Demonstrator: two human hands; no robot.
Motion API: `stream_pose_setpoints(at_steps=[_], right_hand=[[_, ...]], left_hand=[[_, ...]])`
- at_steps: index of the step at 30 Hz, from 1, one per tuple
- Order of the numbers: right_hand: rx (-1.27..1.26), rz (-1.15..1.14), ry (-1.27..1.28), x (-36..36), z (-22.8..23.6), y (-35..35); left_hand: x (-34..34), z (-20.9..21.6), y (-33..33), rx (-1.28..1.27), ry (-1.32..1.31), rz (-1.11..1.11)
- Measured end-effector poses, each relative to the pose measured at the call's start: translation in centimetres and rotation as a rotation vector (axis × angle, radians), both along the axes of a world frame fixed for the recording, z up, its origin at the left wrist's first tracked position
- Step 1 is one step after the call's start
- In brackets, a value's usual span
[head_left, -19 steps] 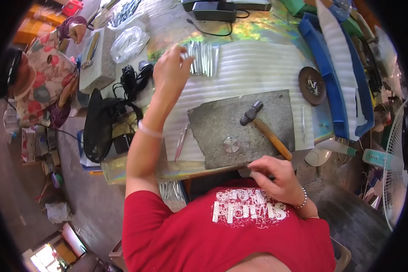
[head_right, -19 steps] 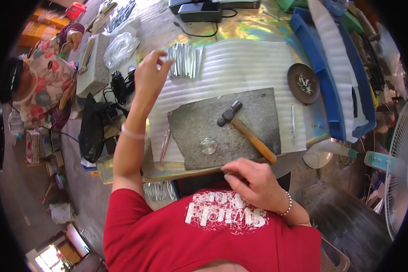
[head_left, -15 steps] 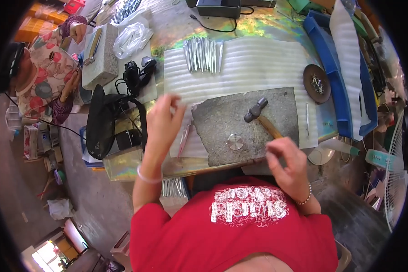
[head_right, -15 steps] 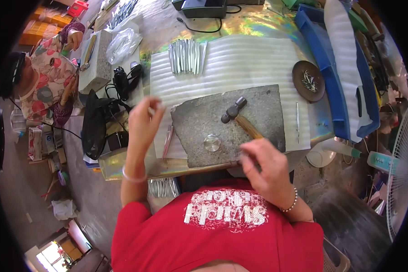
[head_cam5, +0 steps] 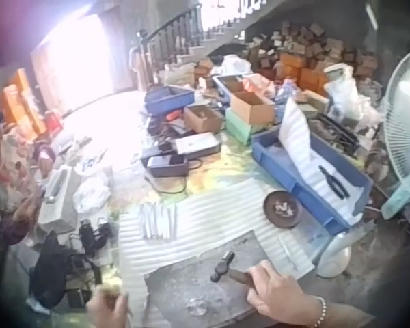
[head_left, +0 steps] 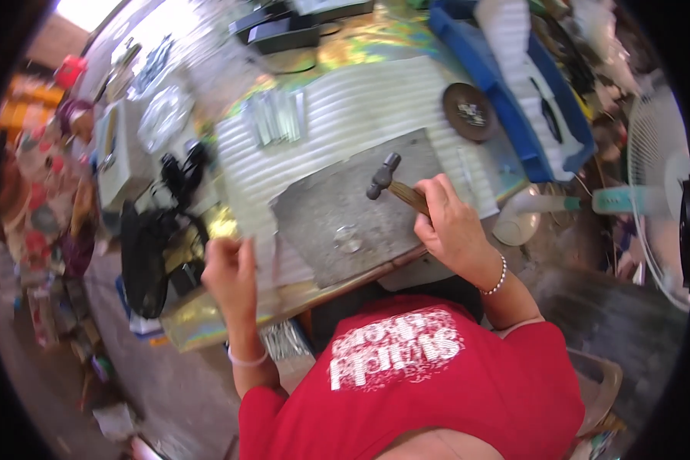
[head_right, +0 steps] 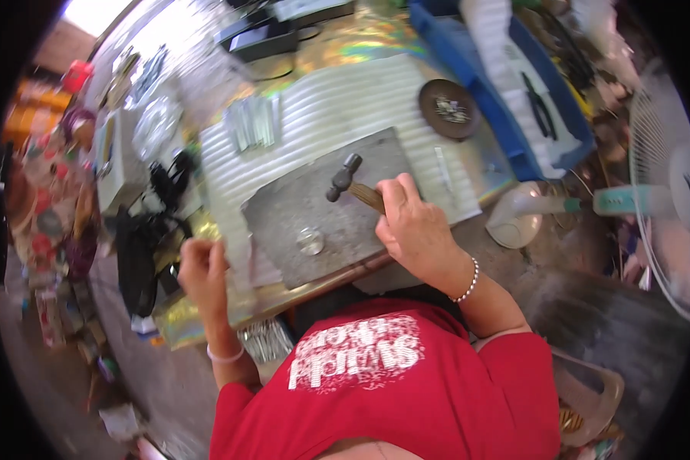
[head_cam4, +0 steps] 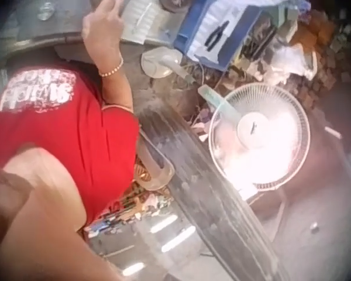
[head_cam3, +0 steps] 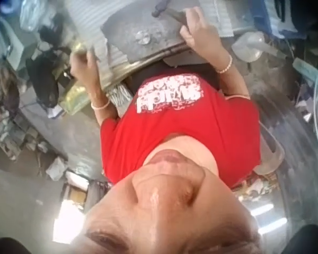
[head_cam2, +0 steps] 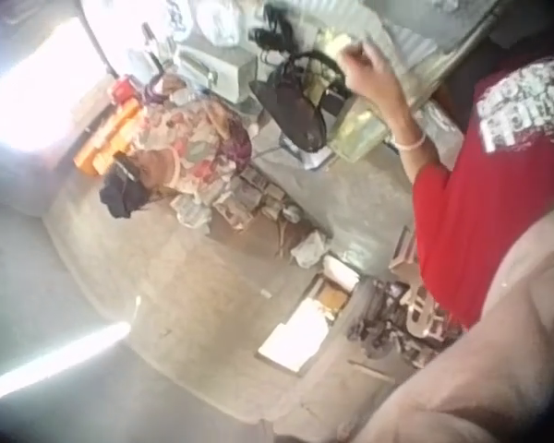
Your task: Using a hammer and a punch to assemble small metal components on a stone block.
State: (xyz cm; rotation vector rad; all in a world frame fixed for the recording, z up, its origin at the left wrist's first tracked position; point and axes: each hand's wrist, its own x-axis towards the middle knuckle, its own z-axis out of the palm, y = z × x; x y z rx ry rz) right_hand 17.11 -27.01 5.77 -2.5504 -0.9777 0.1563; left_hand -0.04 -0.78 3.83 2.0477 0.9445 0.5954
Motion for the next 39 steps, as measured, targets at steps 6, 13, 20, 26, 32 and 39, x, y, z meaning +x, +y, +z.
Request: stream_pose_setpoints(at_steps=[6, 13, 20, 26, 32, 39], right_hand=[[0.428, -0.383, 0.096, 8.2, -1.3, -4.6], [0.258, -0.405, 0.008, 16.6, -4.4, -5.8], [0.175, -0.352, -0.037, 19.3, -5.8, -4.3], [0.071, -0.341, 0.010, 20.2, -5.3, -3.7], [-0.062, -0.251, -0.014, 20.6, -4.7, -3.8], [0.042, -0.251, -0.036, 19.9, -4.1, -4.6]], left_hand=[[-0.6, 0.8, -4.8, 0.124, -0.365, -0.130], [0.6, -1.0, -6.7, 0.210, -0.388, -0.325], [0.6, -0.9, -7.0, -0.042, -0.253, -0.288], [1.4, -0.6, -6.5, 0.040, -0.133, -0.359], [1.4, -0.8, -6.0, 0.013, -0.149, -0.379], [0.7, -0.5, -6.7, -0.328, -0.371, -0.268]])
